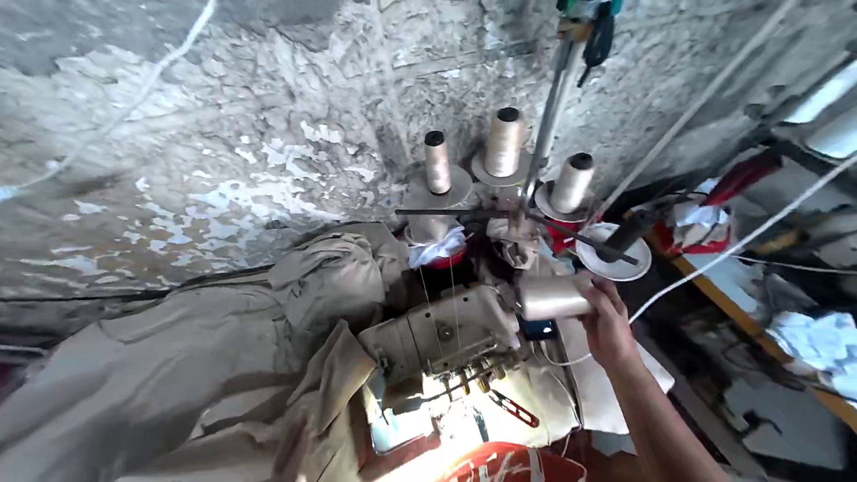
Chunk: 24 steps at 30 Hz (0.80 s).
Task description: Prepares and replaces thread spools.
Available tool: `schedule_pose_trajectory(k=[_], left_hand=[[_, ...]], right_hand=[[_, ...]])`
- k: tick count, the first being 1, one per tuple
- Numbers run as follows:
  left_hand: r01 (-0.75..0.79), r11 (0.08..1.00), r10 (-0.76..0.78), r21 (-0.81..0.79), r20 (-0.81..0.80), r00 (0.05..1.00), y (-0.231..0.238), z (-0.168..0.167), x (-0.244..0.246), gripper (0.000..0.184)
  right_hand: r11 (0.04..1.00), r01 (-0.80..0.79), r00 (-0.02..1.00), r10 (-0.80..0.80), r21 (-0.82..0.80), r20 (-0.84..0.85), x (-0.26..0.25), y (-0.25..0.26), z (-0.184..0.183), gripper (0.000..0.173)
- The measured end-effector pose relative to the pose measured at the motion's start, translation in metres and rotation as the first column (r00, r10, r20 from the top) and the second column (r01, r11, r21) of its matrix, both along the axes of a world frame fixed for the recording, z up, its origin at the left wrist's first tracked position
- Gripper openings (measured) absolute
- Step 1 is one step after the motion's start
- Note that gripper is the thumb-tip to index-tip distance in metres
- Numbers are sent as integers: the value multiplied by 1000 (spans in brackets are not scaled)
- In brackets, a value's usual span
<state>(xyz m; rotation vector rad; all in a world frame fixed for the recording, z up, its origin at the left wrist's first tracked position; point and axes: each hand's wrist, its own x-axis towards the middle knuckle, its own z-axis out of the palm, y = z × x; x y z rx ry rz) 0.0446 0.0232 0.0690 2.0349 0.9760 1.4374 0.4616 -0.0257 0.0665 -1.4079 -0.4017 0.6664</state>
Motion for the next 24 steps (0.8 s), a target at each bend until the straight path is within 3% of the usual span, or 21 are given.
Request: schedule_pose_trajectory(k=[2, 4, 8, 11, 14, 17, 21, 24], left_hand=[[265, 963, -261, -43, 74, 962, 11, 24, 23, 51], [480, 871, -472, -106, 93, 877, 15, 41, 47, 49], [786, 537, -778, -307, 179, 602, 11, 60, 105, 39], [697, 217, -858, -683, 207, 471, -6, 86, 147, 48], [561, -28, -896, -827, 270, 354, -23, 87, 181, 77], [550, -64, -848, -833, 336, 410, -43, 80, 198, 91], [528, -161, -551, -833, 520, 652, -51, 84, 204, 50], [577, -252, -372, -777, 628, 684, -49, 82, 205, 43]], right_hand=[[998, 61, 945, -50, 22, -322, -11, -34, -10, 45], [992, 76, 862, -14, 103, -507, -26, -62, -13, 56], [922, 3, 821, 219, 387, -527, -58, -98, -1, 63], [953, -22, 911, 143, 301, -386, -84, -107, 29, 49], [984, 5, 989, 22, 179, -149, -96, -108, 38, 28], [994, 23, 994, -34, 105, 106, -103, -109, 43, 35], [967, 104, 921, -182, 233, 343, -107, -134, 43, 33], [937, 131, 798, -294, 324, 526, -125, -161, 31, 16]])
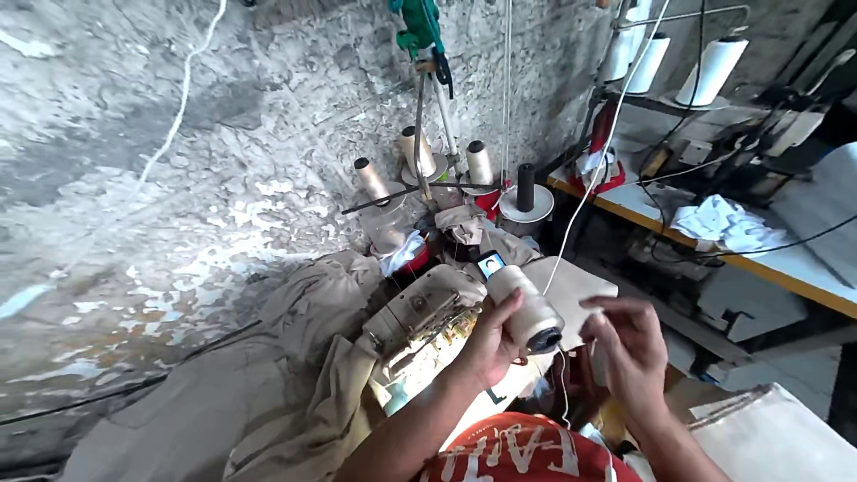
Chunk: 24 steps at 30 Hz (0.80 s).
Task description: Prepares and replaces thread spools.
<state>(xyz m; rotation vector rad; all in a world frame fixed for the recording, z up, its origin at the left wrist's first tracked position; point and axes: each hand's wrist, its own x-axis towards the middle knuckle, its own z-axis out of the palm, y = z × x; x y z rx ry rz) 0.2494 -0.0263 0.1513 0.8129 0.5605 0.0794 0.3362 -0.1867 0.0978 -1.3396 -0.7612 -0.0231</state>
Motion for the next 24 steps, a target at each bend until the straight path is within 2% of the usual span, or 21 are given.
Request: schedule_pose_trajectory(k=[4, 10, 12, 14, 18, 19, 22, 24], left_hand=[[-48, 994, 49, -94, 12, 999, -4, -3, 0, 42], [-176, 982, 178, -73, 25, 984, -7, 1, -9, 42], [-239, 971, 239, -16, 50, 970, -11, 3, -14, 44], [-286, 957, 281, 35, 120, 952, -15, 5, -22, 53], [-391, 917, 364, 83, 234, 902, -19, 12, -39, 63], [-426, 902, 396, 75, 251, 883, -18, 13, -43, 65], [-519, 852, 475, 64, 321, 820, -14, 13, -55, 76], [-566, 822, 502, 57, 398, 768, -9, 14, -63, 76]], right_hand=[[996, 21, 960, 5, -90, 280, -19, -14, -23, 13], [987, 60, 906, 9, -147, 424, -25, -11, -23, 21], [982, -20, 929, 88, -187, 360, -29, -4, -20, 29], [969, -168, 952, 207, -178, 227, -33, 6, -17, 31], [935, -354, 935, 354, 4, 13, -44, 25, -5, 4], [919, -391, 919, 392, 49, -29, -46, 28, 1, 4], [899, -428, 903, 430, 97, 2, -48, 37, 14, 8], [902, -422, 906, 417, 93, 76, -48, 44, 20, 5]])
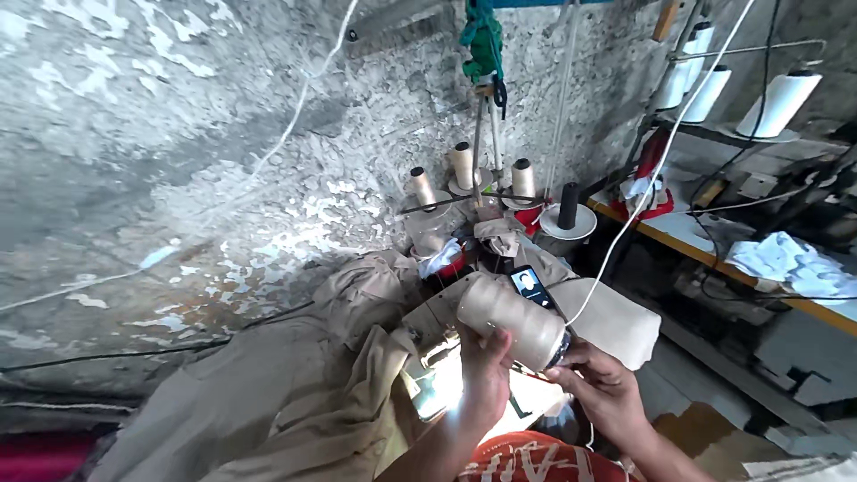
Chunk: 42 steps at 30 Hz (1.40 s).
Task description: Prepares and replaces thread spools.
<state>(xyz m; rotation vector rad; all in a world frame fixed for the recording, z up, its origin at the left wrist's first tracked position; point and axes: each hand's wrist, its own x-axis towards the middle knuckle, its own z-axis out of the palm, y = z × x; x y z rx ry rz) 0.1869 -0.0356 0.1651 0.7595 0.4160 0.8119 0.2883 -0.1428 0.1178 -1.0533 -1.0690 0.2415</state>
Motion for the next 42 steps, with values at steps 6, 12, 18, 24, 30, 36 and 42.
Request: schedule_pose_trajectory(k=[6, 12, 18, 24, 30, 36, 42], left_hand=[[-16, 998, 5, 68, 165, 986, 13, 3, -31, 31], [-88, 990, 72, 107, 146, 987, 22, -6, -46, 44], [-161, 985, 153, 59, 110, 982, 26, -4, -47, 68], [-297, 935, 289, 193, 67, 955, 30, -7, -42, 100], [-265, 951, 263, 161, 36, 964, 36, -11, -44, 94], [-258, 965, 258, -44, 2, 966, 46, 9, -48, 13], [-227, 968, 211, -105, -142, 967, 52, 11, -52, 18]], right_hand=[[998, 18, 1000, -18, 66, -8, -4, 18, 12, 9], [998, -12, 997, 17, 57, -77, -11, 30, 14, 9], [998, 33, 999, -33, 61, -3, -16, 38, 16, 4], [999, 20, 989, -14, 34, -150, -17, 47, 14, 10], [1000, 6, 988, -3, 21, -156, -21, 51, 11, 9], [999, -41, 999, 41, -27, -9, 1, 45, -6, 22], [530, 281, 947, -19, -800, 320, 35, 33, -113, 26]])
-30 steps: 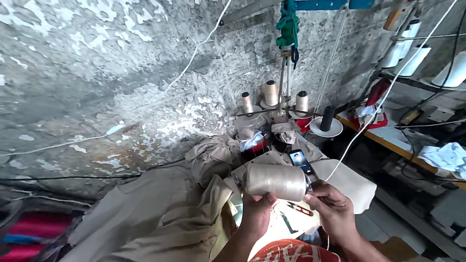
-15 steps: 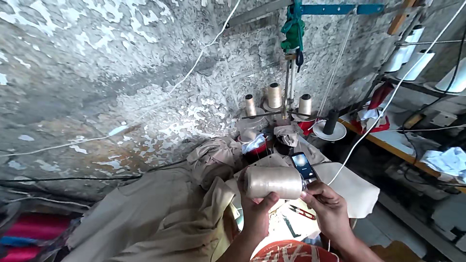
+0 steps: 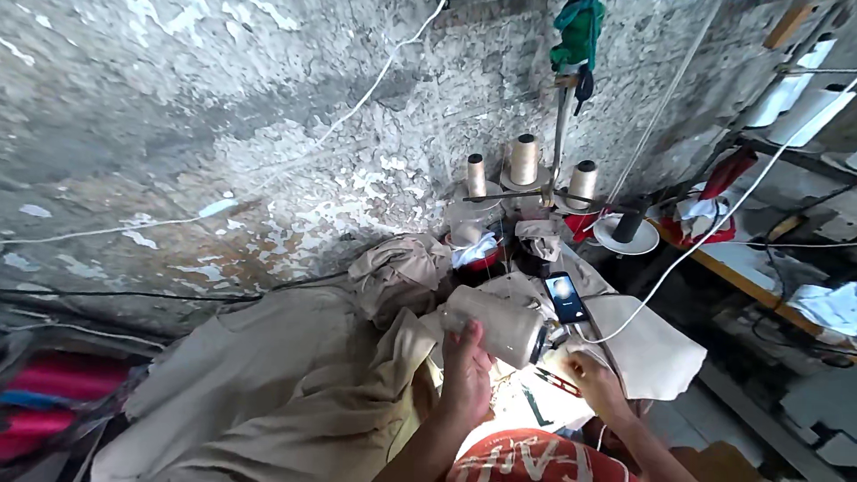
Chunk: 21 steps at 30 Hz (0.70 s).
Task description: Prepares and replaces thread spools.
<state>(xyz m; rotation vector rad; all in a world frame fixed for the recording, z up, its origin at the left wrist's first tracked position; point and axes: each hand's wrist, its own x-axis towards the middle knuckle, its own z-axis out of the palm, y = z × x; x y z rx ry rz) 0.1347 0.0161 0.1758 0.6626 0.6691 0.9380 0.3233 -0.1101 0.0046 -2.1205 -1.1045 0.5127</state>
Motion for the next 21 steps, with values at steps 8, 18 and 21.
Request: schedule_pose_trajectory(k=[8, 18, 21], left_hand=[[63, 994, -71, -93, -80, 994, 2, -2, 2, 29], [146, 978, -157, -150, -67, 985, 7, -3, -4, 36], [180, 970, -191, -162, -53, 980, 6, -5, -3, 38]], right_hand=[[877, -87, 958, 203, -473, 200, -10, 8, -74, 38], [943, 139, 990, -143, 303, -9, -17, -9, -34, 38], [830, 73, 996, -33, 554, -81, -23, -18, 23, 37]])
